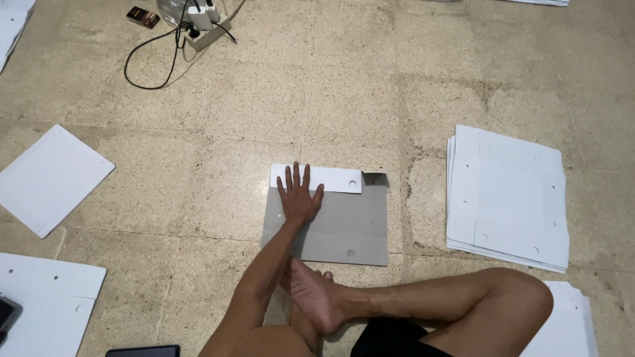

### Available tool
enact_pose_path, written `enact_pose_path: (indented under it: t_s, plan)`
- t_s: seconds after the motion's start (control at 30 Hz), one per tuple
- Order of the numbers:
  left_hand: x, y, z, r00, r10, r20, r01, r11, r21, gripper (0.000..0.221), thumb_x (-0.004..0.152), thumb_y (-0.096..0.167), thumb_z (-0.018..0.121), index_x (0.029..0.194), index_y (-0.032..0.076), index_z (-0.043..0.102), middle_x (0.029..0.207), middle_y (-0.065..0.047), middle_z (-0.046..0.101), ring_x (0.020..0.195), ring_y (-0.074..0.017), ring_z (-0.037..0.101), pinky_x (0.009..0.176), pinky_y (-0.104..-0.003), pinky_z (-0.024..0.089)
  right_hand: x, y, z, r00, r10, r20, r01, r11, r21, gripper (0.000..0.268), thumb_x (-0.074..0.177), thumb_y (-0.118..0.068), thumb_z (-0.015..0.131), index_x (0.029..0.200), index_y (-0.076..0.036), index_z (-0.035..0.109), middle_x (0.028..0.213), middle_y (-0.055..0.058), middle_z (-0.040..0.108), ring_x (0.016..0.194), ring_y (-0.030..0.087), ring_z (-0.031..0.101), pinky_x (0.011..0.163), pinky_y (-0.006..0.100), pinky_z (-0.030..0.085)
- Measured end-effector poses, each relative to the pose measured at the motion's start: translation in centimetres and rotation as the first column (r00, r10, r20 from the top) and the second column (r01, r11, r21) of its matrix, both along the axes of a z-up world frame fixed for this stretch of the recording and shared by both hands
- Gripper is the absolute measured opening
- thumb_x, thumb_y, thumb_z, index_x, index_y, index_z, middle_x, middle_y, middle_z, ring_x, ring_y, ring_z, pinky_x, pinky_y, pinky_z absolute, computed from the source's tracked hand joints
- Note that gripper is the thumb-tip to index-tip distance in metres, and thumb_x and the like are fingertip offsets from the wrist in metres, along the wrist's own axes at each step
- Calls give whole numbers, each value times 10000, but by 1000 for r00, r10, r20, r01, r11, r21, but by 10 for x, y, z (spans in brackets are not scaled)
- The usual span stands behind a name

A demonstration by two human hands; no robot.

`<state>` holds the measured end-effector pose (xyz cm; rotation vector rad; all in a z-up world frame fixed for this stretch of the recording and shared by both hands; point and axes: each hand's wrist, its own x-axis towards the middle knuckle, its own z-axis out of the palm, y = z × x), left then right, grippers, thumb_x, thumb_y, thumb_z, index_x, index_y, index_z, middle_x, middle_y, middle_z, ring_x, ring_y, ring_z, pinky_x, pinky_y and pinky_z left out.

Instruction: Assembling a small cardboard box by folding sides and tucking in flaps while sitting on the floor.

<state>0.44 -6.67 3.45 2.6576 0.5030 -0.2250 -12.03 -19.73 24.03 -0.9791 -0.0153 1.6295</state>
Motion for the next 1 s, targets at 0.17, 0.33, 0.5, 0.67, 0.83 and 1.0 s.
enact_pose_path:
  t_s: [0.17,0.33,0.5,0.67,0.83,1.0]
  plan:
    - [11,5,-17,998,-36,-43,37,999,20,732,1015,647,163,1625,249,98,1696,-91,-5,1555,-296,-71,1210,-567,-123,0,8,37,992,-111,-60,97,976,-193,648,885,-533,278,1424,-217,450,1520,-92,406,1298,112,340,1113,317,141]
    - [21,16,-27,987,-90,-132,86,996,-33,765,1002,679,152,1623,256,6,1687,-87,-109,1539,-308,-157,1196,-586,-155,-27,21,10,868,-462,-182,438,885,-157,540,915,-521,417,1287,-161,569,1376,15,522,1193,177,472,1058,330,279]
    - [22,18,-32,980,-107,-170,99,994,-53,777,1003,676,169,1623,244,-11,1683,-94,-136,1533,-320,-180,1189,-599,-165,-12,18,-71,640,-566,-520,554,809,-197,539,808,-658,669,888,-125,702,960,98,730,685,237,638,652,326,497]
    - [23,15,-18,981,-100,-165,95,995,-43,769,1005,672,149,1621,241,-13,1682,-102,-137,1532,-314,-182,1190,-597,-163,-23,3,-86,776,-455,-437,516,856,26,309,993,-470,433,831,-212,479,695,-59,440,586,89,414,635,225,385]
    - [19,10,-9,981,-87,-172,85,996,-20,757,1006,666,154,1622,245,28,1691,-90,-101,1543,-306,-156,1208,-593,-147,-47,-8,-54,862,-470,-192,497,859,126,423,1040,-501,273,946,-130,453,898,-3,460,800,115,429,833,284,396]
    - [17,11,-9,984,-103,-147,97,994,-42,768,1008,669,150,1626,232,21,1689,-111,-89,1540,-314,-153,1195,-593,-148,-44,-24,-37,917,-377,-134,352,919,-176,968,787,-931,308,1569,-361,276,1633,-19,317,1450,207,360,1224,390,238]
